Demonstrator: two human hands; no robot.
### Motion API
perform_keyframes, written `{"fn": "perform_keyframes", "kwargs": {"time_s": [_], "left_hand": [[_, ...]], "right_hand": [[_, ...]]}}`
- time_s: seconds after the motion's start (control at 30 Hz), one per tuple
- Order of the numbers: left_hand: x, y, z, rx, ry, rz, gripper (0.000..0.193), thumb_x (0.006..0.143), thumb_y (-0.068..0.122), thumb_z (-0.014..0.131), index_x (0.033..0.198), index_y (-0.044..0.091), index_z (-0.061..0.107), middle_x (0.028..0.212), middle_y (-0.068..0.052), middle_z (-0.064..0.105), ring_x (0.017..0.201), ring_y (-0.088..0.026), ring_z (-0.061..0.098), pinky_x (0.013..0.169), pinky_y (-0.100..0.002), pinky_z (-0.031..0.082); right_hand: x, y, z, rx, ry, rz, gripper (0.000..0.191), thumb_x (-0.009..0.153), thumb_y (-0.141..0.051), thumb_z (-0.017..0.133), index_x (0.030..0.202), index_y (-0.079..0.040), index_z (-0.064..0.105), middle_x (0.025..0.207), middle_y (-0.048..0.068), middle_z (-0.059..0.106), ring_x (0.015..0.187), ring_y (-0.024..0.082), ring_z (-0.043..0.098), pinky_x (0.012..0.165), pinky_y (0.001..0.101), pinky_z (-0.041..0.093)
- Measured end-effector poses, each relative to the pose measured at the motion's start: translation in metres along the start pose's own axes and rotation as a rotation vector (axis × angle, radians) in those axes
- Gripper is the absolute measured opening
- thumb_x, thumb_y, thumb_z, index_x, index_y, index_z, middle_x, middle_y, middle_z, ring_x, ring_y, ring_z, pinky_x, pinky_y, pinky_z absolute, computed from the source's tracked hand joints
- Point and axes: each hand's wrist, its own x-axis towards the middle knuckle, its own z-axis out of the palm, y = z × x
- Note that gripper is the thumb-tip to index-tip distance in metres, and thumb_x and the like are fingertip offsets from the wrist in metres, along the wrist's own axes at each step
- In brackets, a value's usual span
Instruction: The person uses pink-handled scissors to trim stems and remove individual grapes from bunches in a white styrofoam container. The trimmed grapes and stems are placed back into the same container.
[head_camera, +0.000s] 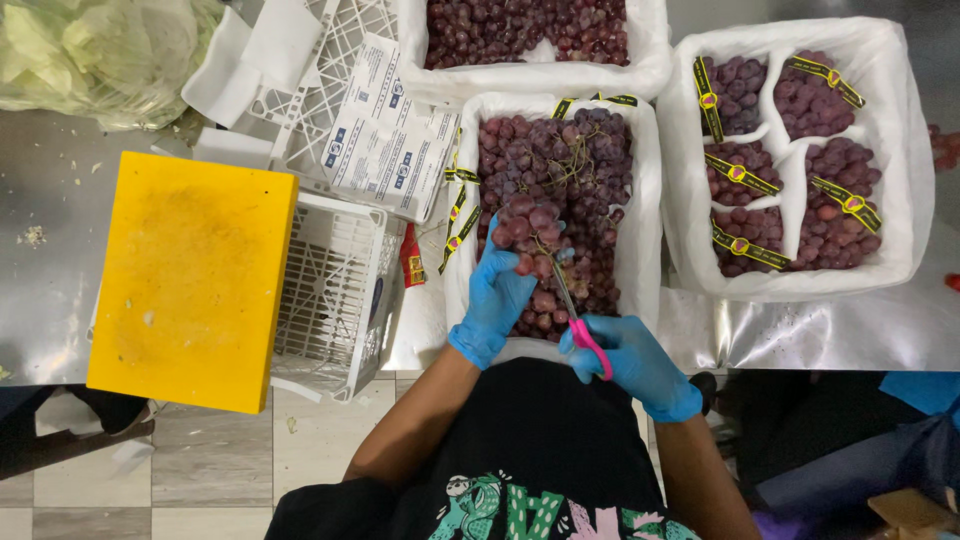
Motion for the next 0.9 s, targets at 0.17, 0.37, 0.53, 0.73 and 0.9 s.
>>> {"fn": "perform_keyframes", "kwargs": {"time_s": [0.17, 0.37, 0.53, 0.73, 0.9], "left_hand": [[-0.004, 0.009, 0.036, 0.243, 0.026, 0.036, 0.078, 0.076, 0.001, 0.049, 0.151, 0.013, 0.035, 0.13, -0.002, 0.052, 0.107, -0.013, 0.056, 0.102, -0.034, 0.047], [-0.007, 0.014, 0.05, 0.488, -0.004, 0.065, 0.082, 0.081, -0.002, 0.047, 0.161, 0.008, 0.035, 0.137, -0.005, 0.047, 0.102, -0.012, 0.045, 0.08, -0.021, 0.039], [-0.003, 0.0, 0.033, 0.408, -0.032, 0.096, 0.077, 0.083, 0.001, 0.047, 0.158, 0.008, 0.034, 0.143, -0.007, 0.045, 0.123, -0.015, 0.048, 0.099, -0.024, 0.044], [0.001, -0.012, 0.016, 0.341, -0.002, 0.086, 0.07, 0.094, 0.013, 0.054, 0.159, 0.011, 0.029, 0.149, -0.008, 0.044, 0.14, -0.021, 0.045, 0.117, -0.036, 0.04], [0.002, -0.012, 0.015, 0.366, 0.067, 0.057, 0.069, 0.096, 0.022, 0.063, 0.157, 0.01, 0.032, 0.144, -0.01, 0.048, 0.133, -0.026, 0.049, 0.108, -0.042, 0.044]], "right_hand": [[0.012, -0.014, 0.01, -0.089, 0.06, -0.055, 0.027, 0.084, -0.028, 0.08, 0.092, -0.003, 0.073, 0.066, 0.0, 0.059, 0.062, 0.007, 0.051, 0.057, 0.0264, 0.044], [0.008, -0.034, 0.015, -0.419, 0.177, -0.032, 0.039, 0.08, -0.039, 0.084, 0.083, -0.002, 0.069, 0.059, 0.003, 0.053, 0.058, 0.011, 0.044, 0.054, 0.0306, 0.04], [0.01, -0.045, 0.021, -0.422, 0.256, -0.186, 0.039, 0.077, -0.039, 0.083, 0.088, -0.005, 0.067, 0.059, 0.004, 0.057, 0.056, 0.014, 0.048, 0.054, 0.0328, 0.045], [0.017, -0.039, 0.02, -0.646, 0.349, -0.178, 0.04, 0.077, -0.04, 0.084, 0.085, -0.005, 0.066, 0.059, 0.009, 0.059, 0.05, 0.02, 0.05, 0.053, 0.0349, 0.044], [0.022, -0.019, 0.023, -0.436, 0.306, -0.316, 0.037, 0.08, -0.036, 0.083, 0.092, -0.004, 0.07, 0.062, 0.004, 0.057, 0.058, 0.012, 0.045, 0.053, 0.0304, 0.044]]}}
